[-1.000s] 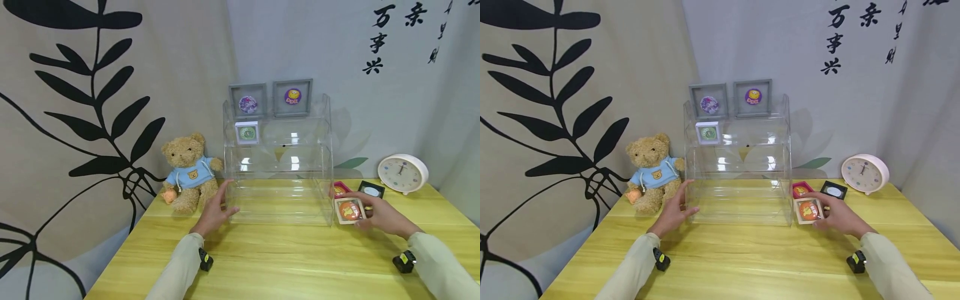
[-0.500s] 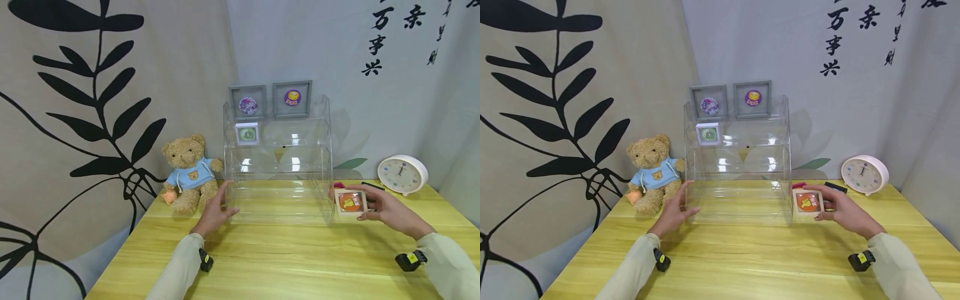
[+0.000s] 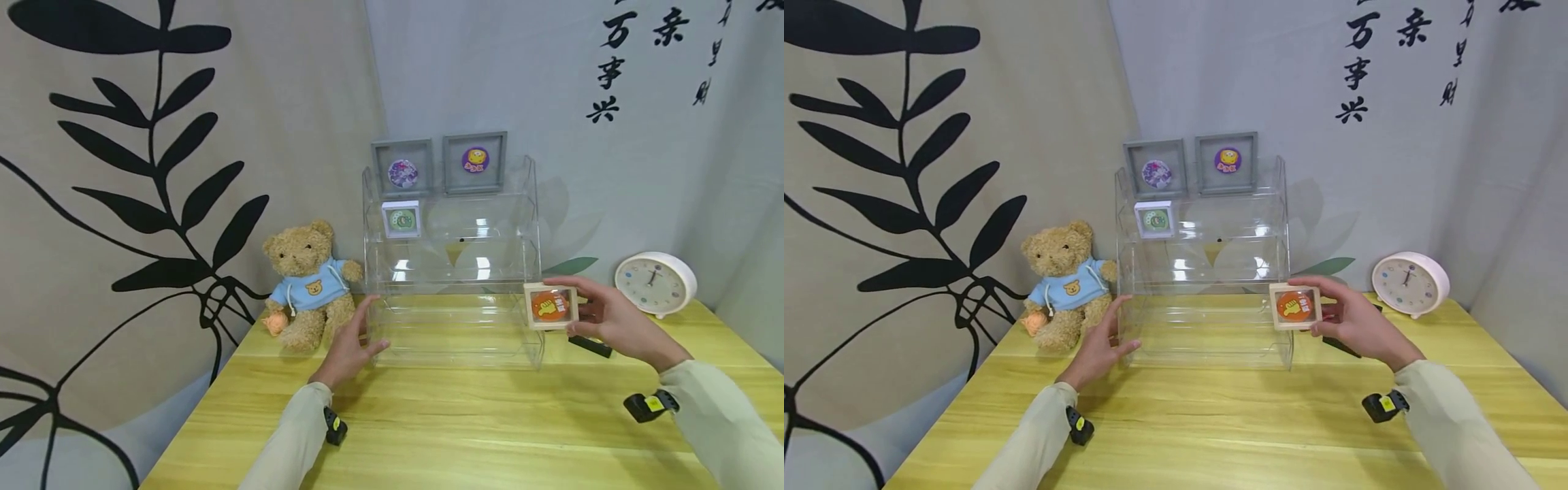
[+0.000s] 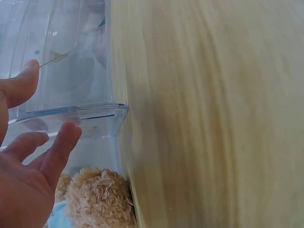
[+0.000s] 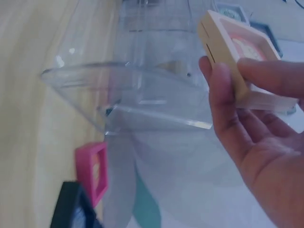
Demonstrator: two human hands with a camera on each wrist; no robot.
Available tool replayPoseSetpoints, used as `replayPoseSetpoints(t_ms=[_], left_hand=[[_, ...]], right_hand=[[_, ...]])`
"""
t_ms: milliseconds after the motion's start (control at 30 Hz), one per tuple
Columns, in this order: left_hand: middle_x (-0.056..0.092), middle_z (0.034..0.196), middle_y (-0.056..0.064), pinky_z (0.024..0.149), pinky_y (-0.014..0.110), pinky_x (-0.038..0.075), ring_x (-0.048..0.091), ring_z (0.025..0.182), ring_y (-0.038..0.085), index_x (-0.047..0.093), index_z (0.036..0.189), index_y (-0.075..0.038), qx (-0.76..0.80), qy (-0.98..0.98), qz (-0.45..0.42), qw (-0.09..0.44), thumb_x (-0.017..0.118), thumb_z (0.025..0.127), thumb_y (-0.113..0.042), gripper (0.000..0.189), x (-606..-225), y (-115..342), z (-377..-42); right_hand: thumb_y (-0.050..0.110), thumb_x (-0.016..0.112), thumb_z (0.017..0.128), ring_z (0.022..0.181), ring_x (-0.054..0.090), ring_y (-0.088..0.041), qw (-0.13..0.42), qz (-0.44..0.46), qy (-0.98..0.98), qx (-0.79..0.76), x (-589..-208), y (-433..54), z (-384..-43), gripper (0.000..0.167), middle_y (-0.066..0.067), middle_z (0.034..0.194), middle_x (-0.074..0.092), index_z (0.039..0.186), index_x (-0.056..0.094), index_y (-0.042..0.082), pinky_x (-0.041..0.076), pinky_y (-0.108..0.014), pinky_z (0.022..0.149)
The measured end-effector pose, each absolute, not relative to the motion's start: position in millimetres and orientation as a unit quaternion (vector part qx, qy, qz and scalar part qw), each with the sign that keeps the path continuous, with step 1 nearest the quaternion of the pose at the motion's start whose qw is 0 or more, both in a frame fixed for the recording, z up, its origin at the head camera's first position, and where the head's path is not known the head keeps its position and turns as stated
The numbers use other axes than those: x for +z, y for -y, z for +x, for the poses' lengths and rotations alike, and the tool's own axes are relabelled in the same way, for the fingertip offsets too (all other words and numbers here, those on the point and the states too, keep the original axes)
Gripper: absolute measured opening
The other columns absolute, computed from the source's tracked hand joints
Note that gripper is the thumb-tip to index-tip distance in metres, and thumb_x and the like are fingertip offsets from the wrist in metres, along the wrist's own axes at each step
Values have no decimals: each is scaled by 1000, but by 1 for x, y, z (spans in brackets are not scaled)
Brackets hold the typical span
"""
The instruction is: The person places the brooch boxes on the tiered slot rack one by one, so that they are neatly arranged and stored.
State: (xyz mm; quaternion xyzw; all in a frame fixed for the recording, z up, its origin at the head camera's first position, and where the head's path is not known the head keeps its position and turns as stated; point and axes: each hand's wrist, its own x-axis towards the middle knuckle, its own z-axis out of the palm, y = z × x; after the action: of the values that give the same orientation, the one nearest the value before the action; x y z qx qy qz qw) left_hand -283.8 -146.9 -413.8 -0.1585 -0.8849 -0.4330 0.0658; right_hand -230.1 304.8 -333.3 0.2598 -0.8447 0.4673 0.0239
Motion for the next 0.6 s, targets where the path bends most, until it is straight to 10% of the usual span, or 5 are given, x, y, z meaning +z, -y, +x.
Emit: replayPoseSetpoints(t_ms=[233, 367, 600], left_hand=[[55, 145, 21, 96, 51, 59, 63, 122, 42, 24, 149, -59, -428, 889, -147, 65, 79, 88, -17, 92, -415, 147, -284], [55, 146, 19, 97, 53, 59, 63, 123, 42, 24, 148, -60, -425, 891, -141, 67, 79, 87, -17, 92, -415, 147, -284], [52, 148, 19, 98, 54, 58, 62, 125, 42, 23, 148, -61, -420, 894, -144, 67, 79, 88, -18, 92, -415, 146, -284]], right_hand=[[-11, 62, 91, 113, 69, -26, 37, 274, 843, 461, -313, -276, -244, 69, -25, 141, 51, 151, 41, 13, 64, -30, 76], [-12, 61, 90, 115, 65, -47, 54, 273, 841, 463, -305, -259, -252, 69, -26, 140, 54, 151, 42, 14, 64, -29, 79], [-18, 56, 89, 116, 64, -48, 88, 259, 836, 475, -288, -231, -274, 77, -23, 148, 46, 154, 40, 19, 62, -25, 74]])
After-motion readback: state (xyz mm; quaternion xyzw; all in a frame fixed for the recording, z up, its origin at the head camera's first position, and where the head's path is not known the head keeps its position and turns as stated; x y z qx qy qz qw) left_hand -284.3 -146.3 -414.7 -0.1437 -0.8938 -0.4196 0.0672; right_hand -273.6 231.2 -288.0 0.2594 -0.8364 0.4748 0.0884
